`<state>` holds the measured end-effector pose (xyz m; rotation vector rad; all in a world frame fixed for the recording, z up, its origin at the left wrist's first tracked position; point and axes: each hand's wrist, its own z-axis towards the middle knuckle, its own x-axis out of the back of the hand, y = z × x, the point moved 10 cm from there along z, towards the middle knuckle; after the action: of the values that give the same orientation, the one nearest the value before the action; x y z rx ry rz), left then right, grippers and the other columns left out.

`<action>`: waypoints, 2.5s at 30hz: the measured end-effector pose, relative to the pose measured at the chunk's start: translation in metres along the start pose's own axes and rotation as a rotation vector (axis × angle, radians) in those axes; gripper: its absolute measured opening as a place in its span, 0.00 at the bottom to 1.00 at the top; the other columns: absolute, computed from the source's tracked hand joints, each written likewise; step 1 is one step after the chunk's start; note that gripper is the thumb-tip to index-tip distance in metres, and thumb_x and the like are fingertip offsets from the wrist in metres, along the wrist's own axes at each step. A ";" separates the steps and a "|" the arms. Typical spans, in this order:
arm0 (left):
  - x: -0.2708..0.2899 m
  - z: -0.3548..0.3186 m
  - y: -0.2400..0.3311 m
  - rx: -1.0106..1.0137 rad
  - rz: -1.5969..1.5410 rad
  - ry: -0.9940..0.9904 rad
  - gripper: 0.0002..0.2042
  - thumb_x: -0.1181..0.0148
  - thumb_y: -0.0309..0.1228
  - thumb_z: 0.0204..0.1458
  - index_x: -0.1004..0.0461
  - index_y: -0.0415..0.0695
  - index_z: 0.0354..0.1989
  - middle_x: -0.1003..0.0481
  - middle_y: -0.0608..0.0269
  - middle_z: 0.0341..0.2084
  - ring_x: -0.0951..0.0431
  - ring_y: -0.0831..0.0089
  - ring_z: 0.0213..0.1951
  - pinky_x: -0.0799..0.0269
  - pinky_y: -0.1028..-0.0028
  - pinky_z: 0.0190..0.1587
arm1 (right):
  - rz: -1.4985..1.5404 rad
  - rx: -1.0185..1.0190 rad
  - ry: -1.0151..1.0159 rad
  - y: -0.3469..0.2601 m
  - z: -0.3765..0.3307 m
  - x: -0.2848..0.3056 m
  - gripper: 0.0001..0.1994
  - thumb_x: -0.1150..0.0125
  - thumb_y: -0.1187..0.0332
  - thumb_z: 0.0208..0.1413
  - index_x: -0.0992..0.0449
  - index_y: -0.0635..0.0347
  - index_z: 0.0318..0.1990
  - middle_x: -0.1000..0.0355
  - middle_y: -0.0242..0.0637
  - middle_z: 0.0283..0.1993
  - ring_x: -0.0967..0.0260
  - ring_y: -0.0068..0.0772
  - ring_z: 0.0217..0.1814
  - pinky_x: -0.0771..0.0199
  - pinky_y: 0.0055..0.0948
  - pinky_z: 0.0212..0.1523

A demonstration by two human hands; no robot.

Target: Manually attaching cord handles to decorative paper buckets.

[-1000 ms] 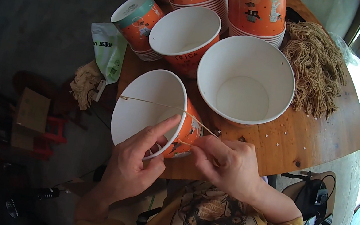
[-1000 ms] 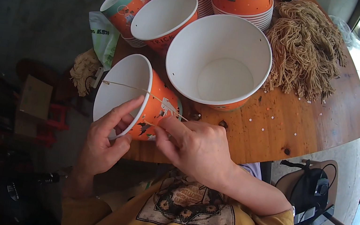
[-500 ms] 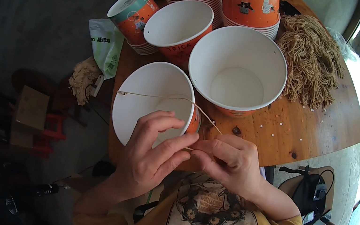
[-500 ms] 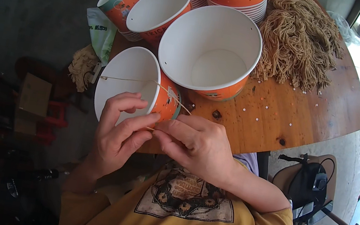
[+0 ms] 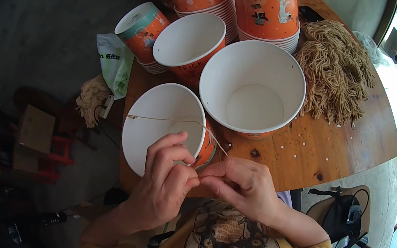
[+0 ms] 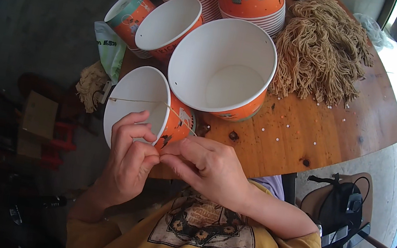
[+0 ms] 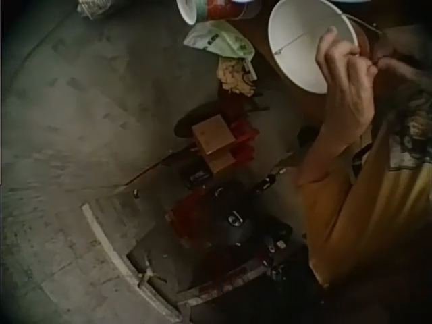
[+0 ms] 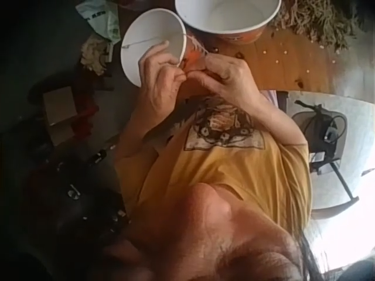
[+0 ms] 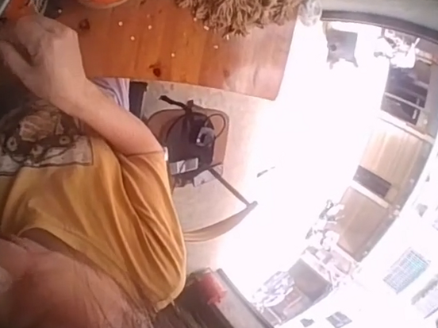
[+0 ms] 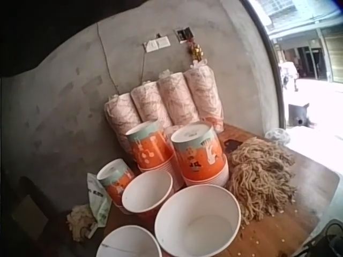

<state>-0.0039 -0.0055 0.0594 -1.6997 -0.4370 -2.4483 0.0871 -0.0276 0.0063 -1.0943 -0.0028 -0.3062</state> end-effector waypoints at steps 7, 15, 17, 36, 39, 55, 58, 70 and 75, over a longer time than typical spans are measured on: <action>-0.003 -0.002 -0.003 0.023 -0.127 -0.043 0.12 0.40 0.17 0.44 0.36 0.39 0.34 0.39 0.53 0.42 0.36 0.49 0.54 0.36 0.58 0.53 | 0.201 -0.257 -0.101 0.018 -0.002 -0.010 0.03 0.38 0.74 0.53 0.23 0.62 0.34 0.29 0.28 0.26 0.35 0.14 0.24 0.34 0.18 0.26; 0.004 -0.004 -0.030 0.199 -0.366 0.060 0.10 0.42 0.18 0.49 0.36 0.38 0.38 0.35 0.53 0.40 0.30 0.56 0.49 0.33 0.63 0.51 | 0.061 -0.212 0.138 0.036 -0.004 0.000 0.05 0.38 0.72 0.52 0.28 0.62 0.33 0.27 0.31 0.26 0.30 0.19 0.25 0.29 0.20 0.27; -0.020 -0.020 -0.061 0.643 -0.726 -0.010 0.09 0.45 0.22 0.55 0.35 0.36 0.43 0.31 0.56 0.40 0.26 0.67 0.44 0.30 0.70 0.47 | -0.034 -0.171 0.200 0.038 -0.003 0.001 0.06 0.38 0.72 0.51 0.30 0.62 0.32 0.26 0.33 0.27 0.27 0.23 0.25 0.27 0.23 0.27; -0.041 -0.011 -0.070 0.677 -0.856 -0.210 0.15 0.54 0.22 0.60 0.35 0.37 0.55 0.25 0.61 0.39 0.25 0.77 0.40 0.29 0.76 0.46 | -0.203 -0.023 0.252 0.026 0.008 -0.005 0.07 0.37 0.73 0.49 0.32 0.60 0.30 0.28 0.37 0.22 0.26 0.31 0.21 0.27 0.26 0.23; -0.043 -0.009 -0.070 0.663 -0.880 -0.213 0.13 0.55 0.21 0.60 0.34 0.37 0.52 0.25 0.60 0.39 0.25 0.78 0.41 0.29 0.76 0.46 | -0.214 -0.021 0.252 0.027 0.008 -0.006 0.07 0.37 0.73 0.49 0.31 0.60 0.30 0.27 0.37 0.22 0.26 0.30 0.21 0.27 0.26 0.23; -0.045 -0.008 -0.071 0.643 -0.895 -0.232 0.11 0.56 0.20 0.60 0.35 0.35 0.50 0.26 0.59 0.40 0.25 0.78 0.42 0.29 0.76 0.47 | -0.212 0.057 0.341 0.026 0.000 -0.006 0.09 0.36 0.74 0.50 0.33 0.59 0.33 0.30 0.32 0.23 0.33 0.25 0.18 0.33 0.24 0.19; -0.047 -0.004 -0.071 0.665 -0.909 -0.231 0.11 0.56 0.19 0.60 0.35 0.35 0.50 0.26 0.59 0.40 0.25 0.78 0.42 0.29 0.76 0.47 | -0.225 0.085 0.351 0.025 0.001 -0.005 0.09 0.36 0.74 0.49 0.34 0.59 0.32 0.31 0.32 0.22 0.33 0.25 0.17 0.33 0.24 0.19; -0.044 -0.005 -0.070 0.578 -0.847 -0.251 0.08 0.54 0.22 0.61 0.34 0.37 0.46 0.25 0.60 0.33 0.26 0.78 0.36 0.29 0.76 0.41 | -0.397 0.214 0.304 0.013 0.004 -0.016 0.11 0.35 0.76 0.45 0.34 0.60 0.31 0.32 0.35 0.24 0.32 0.33 0.22 0.31 0.30 0.21; -0.042 0.001 -0.071 0.513 -0.621 -0.249 0.04 0.53 0.24 0.60 0.35 0.38 0.40 0.27 0.59 0.27 0.25 0.73 0.31 0.30 0.74 0.36 | -0.384 0.166 0.275 0.012 0.004 -0.017 0.11 0.35 0.76 0.46 0.35 0.60 0.31 0.32 0.35 0.24 0.32 0.34 0.21 0.31 0.30 0.21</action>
<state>-0.0072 0.0604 0.0094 -1.8076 -1.6753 -2.1451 0.0744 -0.0144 -0.0050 -0.8753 0.0062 -0.7861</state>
